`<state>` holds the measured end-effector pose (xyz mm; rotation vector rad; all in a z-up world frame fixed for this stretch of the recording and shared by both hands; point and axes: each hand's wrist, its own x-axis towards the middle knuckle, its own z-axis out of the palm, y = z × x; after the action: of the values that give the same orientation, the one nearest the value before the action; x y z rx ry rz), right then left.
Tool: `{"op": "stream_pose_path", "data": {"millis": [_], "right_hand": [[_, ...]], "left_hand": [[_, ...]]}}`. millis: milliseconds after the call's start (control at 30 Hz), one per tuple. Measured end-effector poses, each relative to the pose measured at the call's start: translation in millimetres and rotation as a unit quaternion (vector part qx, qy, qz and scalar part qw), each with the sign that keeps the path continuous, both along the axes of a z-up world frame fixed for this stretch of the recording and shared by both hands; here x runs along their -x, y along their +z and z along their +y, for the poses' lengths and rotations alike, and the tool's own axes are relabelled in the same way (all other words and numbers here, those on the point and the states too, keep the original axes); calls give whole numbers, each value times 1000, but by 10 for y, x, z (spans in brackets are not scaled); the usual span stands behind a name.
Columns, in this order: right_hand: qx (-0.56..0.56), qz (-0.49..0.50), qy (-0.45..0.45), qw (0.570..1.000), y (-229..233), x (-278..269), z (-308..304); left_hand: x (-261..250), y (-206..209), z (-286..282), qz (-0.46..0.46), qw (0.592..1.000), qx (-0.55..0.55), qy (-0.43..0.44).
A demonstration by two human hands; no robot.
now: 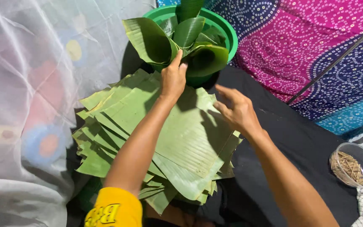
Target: Cleaning banana leaves with a cloth and rolling them into cones secured with pins.
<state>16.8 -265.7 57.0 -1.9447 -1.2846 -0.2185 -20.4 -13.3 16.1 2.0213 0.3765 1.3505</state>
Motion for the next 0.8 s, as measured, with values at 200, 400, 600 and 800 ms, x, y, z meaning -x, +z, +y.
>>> {"op": "stream_pose_path", "data": {"millis": [200, 400, 600, 800], "right_hand": [[111, 128, -101, 980, -260, 182, -434], [118, 200, -150, 961, -473, 193, -547], [116, 173, -139, 968, -478, 371, -586], [106, 147, -136, 974, -496, 455, -623]], "left_hand": [[914, -230, 69, 69, 995, 2, -74], [1446, -345, 447, 230, 972, -38, 22], [1662, -147, 289, 401, 914, -13, 64], [1633, -88, 371, 493, 857, -38, 146]]}}
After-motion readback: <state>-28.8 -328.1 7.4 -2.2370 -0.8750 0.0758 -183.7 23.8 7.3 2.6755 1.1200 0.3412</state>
